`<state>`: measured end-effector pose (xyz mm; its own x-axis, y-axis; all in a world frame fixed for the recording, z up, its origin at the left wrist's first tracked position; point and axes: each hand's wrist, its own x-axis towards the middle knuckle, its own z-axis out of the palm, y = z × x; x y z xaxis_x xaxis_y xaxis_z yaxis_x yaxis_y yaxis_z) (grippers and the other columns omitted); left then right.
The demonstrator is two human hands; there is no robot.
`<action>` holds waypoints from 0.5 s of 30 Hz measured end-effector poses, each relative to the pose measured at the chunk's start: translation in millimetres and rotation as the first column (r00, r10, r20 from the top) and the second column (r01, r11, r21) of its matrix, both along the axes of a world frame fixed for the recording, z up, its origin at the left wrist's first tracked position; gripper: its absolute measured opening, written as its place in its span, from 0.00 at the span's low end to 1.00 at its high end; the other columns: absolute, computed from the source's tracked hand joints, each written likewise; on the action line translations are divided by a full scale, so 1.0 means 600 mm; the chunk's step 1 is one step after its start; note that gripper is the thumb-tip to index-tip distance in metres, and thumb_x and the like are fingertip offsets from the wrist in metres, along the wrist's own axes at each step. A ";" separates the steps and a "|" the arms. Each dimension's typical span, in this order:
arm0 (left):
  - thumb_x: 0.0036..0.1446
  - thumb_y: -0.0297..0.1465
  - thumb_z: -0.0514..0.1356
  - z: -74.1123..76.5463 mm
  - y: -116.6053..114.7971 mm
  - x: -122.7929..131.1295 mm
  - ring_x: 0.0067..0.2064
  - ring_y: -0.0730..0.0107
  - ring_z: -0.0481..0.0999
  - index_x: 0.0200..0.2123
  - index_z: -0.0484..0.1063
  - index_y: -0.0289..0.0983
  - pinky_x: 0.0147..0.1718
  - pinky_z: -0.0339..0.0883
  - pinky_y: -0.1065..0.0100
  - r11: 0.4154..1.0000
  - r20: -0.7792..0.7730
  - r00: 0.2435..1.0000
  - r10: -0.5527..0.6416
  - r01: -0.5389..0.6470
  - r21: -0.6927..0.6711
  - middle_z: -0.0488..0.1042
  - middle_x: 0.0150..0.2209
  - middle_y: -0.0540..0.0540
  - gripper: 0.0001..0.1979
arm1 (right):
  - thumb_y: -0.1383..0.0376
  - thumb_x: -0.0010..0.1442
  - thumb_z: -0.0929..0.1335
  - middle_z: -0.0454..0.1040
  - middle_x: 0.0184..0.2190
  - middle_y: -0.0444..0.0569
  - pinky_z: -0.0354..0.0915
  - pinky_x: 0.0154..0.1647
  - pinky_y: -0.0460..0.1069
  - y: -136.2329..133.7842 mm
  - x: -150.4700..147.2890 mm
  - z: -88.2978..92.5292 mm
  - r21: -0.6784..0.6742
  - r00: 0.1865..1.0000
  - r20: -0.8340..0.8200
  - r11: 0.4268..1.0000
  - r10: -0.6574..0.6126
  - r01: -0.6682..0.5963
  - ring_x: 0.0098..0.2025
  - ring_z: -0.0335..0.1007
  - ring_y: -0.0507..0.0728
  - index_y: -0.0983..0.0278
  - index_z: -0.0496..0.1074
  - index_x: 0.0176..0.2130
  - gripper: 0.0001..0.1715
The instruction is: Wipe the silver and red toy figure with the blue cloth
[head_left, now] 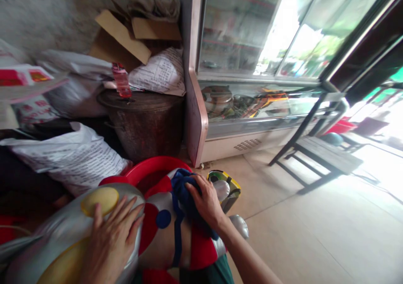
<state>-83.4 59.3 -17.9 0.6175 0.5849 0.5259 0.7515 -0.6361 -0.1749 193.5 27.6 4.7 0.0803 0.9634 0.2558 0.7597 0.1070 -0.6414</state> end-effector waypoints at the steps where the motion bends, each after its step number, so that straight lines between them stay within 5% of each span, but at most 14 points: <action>1: 0.70 0.30 0.53 0.001 0.001 0.001 0.57 0.42 0.80 0.50 0.81 0.35 0.72 0.24 0.34 0.999 -0.011 1.000 -0.020 0.020 0.030 0.81 0.54 0.37 0.16 | 0.51 0.75 0.65 0.78 0.57 0.57 0.64 0.63 0.71 0.002 0.004 -0.005 -0.029 1.000 0.013 1.000 -0.001 0.001 0.61 0.73 0.70 0.60 0.73 0.56 0.19; 5: 0.69 0.29 0.53 -0.001 0.006 0.003 0.54 0.42 0.81 0.49 0.82 0.35 0.73 0.23 0.39 0.996 -0.022 0.999 -0.042 0.044 0.082 0.83 0.51 0.40 0.17 | 0.42 0.67 0.70 0.75 0.63 0.59 0.48 0.63 0.88 -0.001 -0.008 -0.048 -0.140 0.992 0.125 0.990 -0.012 0.030 0.71 0.56 0.84 0.58 0.74 0.60 0.31; 10: 0.71 0.30 0.53 0.007 0.007 0.003 0.56 0.40 0.80 0.52 0.78 0.33 0.72 0.33 0.36 0.998 0.067 0.996 -0.052 0.049 0.036 0.83 0.52 0.39 0.15 | 0.54 0.72 0.70 0.78 0.59 0.54 0.60 0.68 0.67 -0.001 -0.018 -0.074 -0.098 0.991 0.120 0.993 -0.059 0.071 0.65 0.67 0.68 0.60 0.76 0.56 0.17; 13: 0.73 0.31 0.54 0.023 -0.028 0.006 0.57 0.56 0.80 0.54 0.75 0.37 0.68 0.61 0.55 0.984 0.366 0.923 -0.124 0.163 -0.078 0.82 0.53 0.43 0.13 | 0.60 0.73 0.69 0.81 0.53 0.53 0.64 0.62 0.64 0.002 -0.013 -0.075 -0.083 0.991 0.094 0.991 -0.094 0.102 0.58 0.72 0.67 0.61 0.76 0.50 0.10; 15: 0.73 0.31 0.55 0.026 -0.078 0.012 0.53 0.71 0.82 0.55 0.74 0.44 0.54 0.74 0.75 0.938 0.558 0.825 -0.091 0.259 -0.229 0.82 0.52 0.51 0.12 | 0.61 0.73 0.68 0.81 0.50 0.54 0.65 0.59 0.65 0.005 -0.009 -0.076 -0.073 0.990 0.066 0.989 -0.127 0.132 0.56 0.73 0.68 0.62 0.76 0.47 0.08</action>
